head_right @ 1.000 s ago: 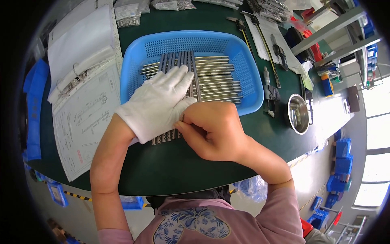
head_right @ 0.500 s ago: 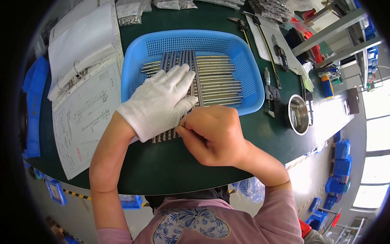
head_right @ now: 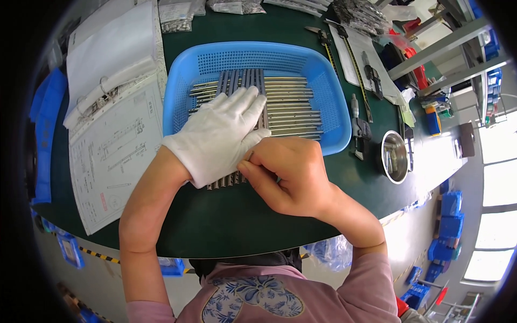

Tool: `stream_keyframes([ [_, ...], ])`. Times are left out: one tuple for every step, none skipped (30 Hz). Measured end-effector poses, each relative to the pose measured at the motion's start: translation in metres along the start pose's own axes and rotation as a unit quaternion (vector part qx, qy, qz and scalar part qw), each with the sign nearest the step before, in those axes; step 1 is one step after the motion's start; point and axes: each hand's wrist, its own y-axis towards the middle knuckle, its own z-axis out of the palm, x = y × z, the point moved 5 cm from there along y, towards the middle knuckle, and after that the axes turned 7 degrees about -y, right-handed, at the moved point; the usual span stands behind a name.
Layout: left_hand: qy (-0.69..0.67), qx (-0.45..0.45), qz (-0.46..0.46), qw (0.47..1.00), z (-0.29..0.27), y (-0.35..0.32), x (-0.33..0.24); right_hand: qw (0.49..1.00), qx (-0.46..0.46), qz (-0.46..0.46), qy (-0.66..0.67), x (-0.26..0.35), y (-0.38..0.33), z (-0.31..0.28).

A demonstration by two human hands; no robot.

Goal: Inspecting, aligning, and sorting small metal rods in a plastic tray on a workbench.

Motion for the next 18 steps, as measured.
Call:
stream_keyframes([
  [-0.001, 0.000, -0.001, 1.000, -0.0003, 0.0001, -0.0001, 1.000, 0.000, 0.001, 0.000, -0.0002, 0.0008, 0.0003],
  [0.001, -0.002, 0.000, 1.000, -0.0010, -0.0001, -0.0011, 1.000, 0.001, 0.000, 0.001, -0.0004, 0.0004, 0.0016],
  [0.002, -0.003, 0.001, 1.000, -0.0014, -0.0003, -0.0017, 1.000, -0.008, -0.001, 0.008, -0.0008, -0.0009, 0.0025],
  [0.002, -0.003, 0.000, 1.000, -0.0015, -0.0004, -0.0014, 1.000, -0.018, -0.002, 0.014, -0.0010, -0.0016, 0.0028],
  [-0.003, -0.004, -0.001, 1.000, -0.0011, -0.0001, -0.0009, 1.000, -0.017, -0.001, 0.015, -0.0011, -0.0019, 0.0035],
  [-0.008, -0.004, -0.002, 1.000, -0.0006, 0.0000, -0.0007, 1.000, -0.016, 0.001, 0.013, -0.0012, -0.0021, 0.0040],
  [-0.009, -0.004, -0.002, 1.000, -0.0006, -0.0002, -0.0012, 1.000, -0.015, 0.003, 0.011, -0.0012, -0.0024, 0.0046],
  [-0.008, 0.000, -0.006, 1.000, -0.0016, -0.0005, -0.0012, 1.000, -0.015, 0.004, 0.012, -0.0004, -0.0019, 0.0047],
  [-0.008, 0.003, -0.010, 1.000, -0.0020, -0.0007, -0.0010, 1.000, -0.012, 0.002, 0.008, 0.0009, -0.0013, 0.0049],
  [-0.008, 0.003, -0.010, 1.000, -0.0019, -0.0010, -0.0007, 1.000, -0.010, 0.000, 0.004, 0.0016, -0.0008, 0.0054],
  [-0.008, 0.000, -0.011, 1.000, -0.0020, -0.0009, -0.0009, 1.000, -0.009, 0.000, 0.004, 0.0012, -0.0008, 0.0061],
  [-0.008, -0.002, -0.011, 1.000, -0.0022, -0.0009, -0.0009, 1.000, -0.020, -0.006, 0.010, 0.0013, -0.0010, 0.0062],
  [-0.009, -0.002, -0.011, 1.000, -0.0036, -0.0003, -0.0007, 0.999, -0.031, -0.013, 0.015, 0.0015, -0.0012, 0.0056],
  [-0.003, 0.013, -0.006, 1.000, -0.0050, 0.0004, -0.0007, 0.999, -0.031, -0.014, 0.015, 0.0014, -0.0010, 0.0052],
  [0.002, 0.028, 0.000, 1.000, -0.0052, 0.0006, -0.0009, 1.000, -0.016, -0.008, 0.013, 0.0003, -0.0008, 0.0058],
  [0.002, 0.028, 0.000, 1.000, -0.0050, 0.0003, -0.0003, 1.000, 0.000, -0.003, 0.010, -0.0004, -0.0005, 0.0067],
  [0.002, 0.024, 0.001, 1.000, -0.0046, -0.0001, 0.0003, 1.000, -0.001, -0.003, 0.010, -0.0004, -0.0004, 0.0069],
  [0.002, 0.020, 0.003, 1.000, -0.0047, -0.0006, 0.0005, 1.000, 0.004, 0.011, 0.010, -0.0018, -0.0004, 0.0077],
])
